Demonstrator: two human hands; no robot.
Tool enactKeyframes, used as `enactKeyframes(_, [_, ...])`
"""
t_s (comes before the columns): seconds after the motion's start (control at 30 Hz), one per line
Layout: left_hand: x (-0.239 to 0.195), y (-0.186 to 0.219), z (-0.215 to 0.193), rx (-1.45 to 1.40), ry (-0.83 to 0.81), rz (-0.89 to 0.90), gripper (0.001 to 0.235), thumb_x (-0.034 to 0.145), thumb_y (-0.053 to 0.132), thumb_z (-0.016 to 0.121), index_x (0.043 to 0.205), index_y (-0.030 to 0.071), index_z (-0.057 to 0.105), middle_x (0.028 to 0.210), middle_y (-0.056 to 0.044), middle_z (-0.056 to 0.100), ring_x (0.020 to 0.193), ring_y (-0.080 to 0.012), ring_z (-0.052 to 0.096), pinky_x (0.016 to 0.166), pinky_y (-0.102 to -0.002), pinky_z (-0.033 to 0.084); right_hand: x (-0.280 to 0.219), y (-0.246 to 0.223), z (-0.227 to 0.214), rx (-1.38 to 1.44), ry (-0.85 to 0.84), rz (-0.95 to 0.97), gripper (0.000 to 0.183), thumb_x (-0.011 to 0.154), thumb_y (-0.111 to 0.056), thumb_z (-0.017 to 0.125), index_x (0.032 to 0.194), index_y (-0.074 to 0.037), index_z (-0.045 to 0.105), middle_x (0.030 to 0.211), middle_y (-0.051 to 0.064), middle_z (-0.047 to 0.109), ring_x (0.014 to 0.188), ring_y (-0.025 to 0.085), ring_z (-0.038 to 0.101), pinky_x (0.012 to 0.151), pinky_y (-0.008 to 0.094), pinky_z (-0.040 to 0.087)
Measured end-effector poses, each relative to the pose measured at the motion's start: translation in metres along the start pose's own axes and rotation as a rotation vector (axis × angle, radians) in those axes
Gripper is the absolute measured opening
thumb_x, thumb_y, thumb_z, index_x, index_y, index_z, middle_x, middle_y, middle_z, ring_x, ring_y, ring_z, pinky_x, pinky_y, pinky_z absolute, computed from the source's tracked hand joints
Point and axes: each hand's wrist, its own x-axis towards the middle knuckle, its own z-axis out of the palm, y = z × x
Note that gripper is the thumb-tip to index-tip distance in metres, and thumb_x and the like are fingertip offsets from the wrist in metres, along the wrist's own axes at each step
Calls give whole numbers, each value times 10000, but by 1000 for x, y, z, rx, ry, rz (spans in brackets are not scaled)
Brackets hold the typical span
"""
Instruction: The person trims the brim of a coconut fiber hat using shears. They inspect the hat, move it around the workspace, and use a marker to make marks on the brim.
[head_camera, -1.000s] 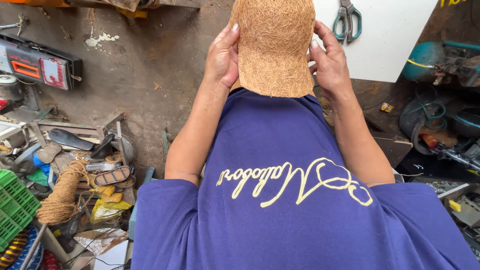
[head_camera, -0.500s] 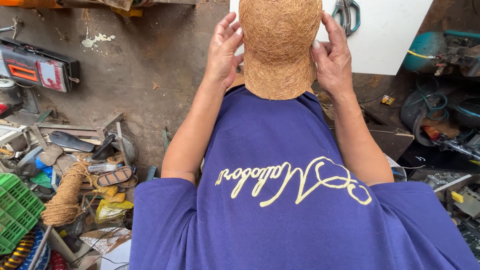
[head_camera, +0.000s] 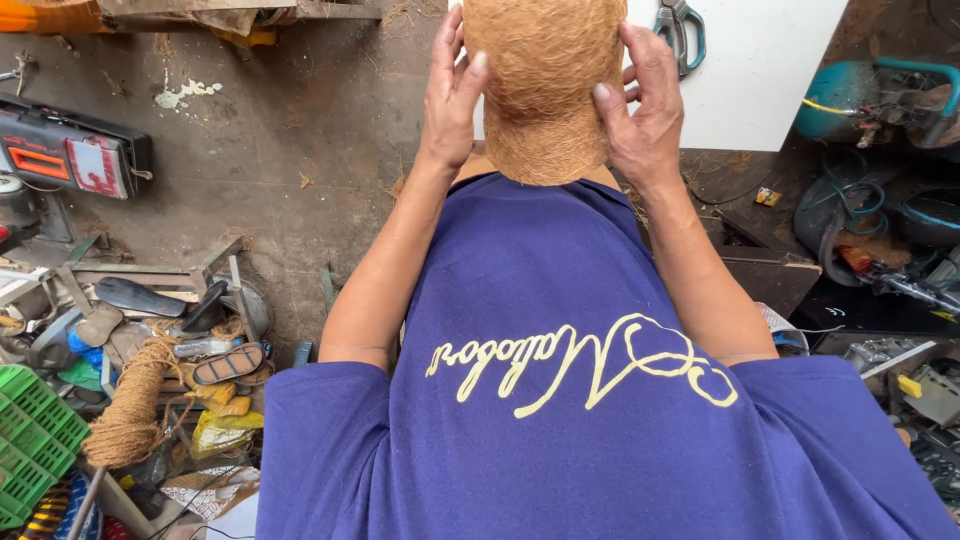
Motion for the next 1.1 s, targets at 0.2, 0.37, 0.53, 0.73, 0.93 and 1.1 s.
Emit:
enactKeyframes(0.2, [5, 10, 9, -40, 8, -14, 1021, 904, 621, 667, 1599, 157, 80, 1694, -129, 111, 1588, -271, 141, 1305, -459, 171, 4, -1, 5, 575, 16, 148, 658, 964, -24, 714, 1513, -98, 358, 1507, 149, 438, 1262, 198, 493, 994, 309, 527])
enactKeyframes(0.37, [16, 2, 18, -165, 95, 70, 1008, 856, 497, 804, 1565, 111, 201, 1641, -162, 273, 1547, -267, 273, 1292, -432, 251, 10, 16, 3, 989, 83, 425, 818, 883, 177, 704, 1541, -140, 334, 1547, 213, 479, 703, 38, 466, 687, 180, 464])
enactKeyframes(0.53, [20, 5, 22, -119, 85, 78, 919, 863, 515, 752, 1523, 114, 253, 1606, -173, 292, 1538, -297, 252, 1283, -468, 236, 15, -4, 4, 1058, 29, 652, 389, 877, 85, 705, 1221, -49, 582, 1020, 6, 714, 680, 0, 552, 510, 112, 386])
enactKeyframes(0.73, [20, 16, 31, -93, 108, -65, 957, 873, 548, 667, 1558, 63, 207, 1643, -179, 235, 1537, -277, 250, 1269, -423, 235, 13, -5, 13, 981, 59, 523, 320, 882, 72, 712, 1151, -50, 589, 1041, 60, 733, 857, 96, 668, 755, 220, 559])
enactKeyframes(0.93, [17, 20, 33, -7, 92, -46, 1106, 805, 606, 736, 1567, 61, 147, 1663, -178, 161, 1557, -268, 183, 1281, -424, 200, 11, -13, 14, 983, -5, 494, 275, 891, 22, 730, 1120, -62, 604, 1019, 61, 722, 884, 116, 679, 789, 236, 581])
enactKeyframes(1.1, [18, 17, 31, -6, 57, -34, 1200, 764, 680, 756, 1580, 118, 80, 1681, -180, 84, 1576, -284, 108, 1286, -460, 149, 7, -8, 17, 984, -46, 484, 209, 898, -23, 737, 1066, -79, 627, 981, 27, 701, 852, 81, 637, 763, 216, 559])
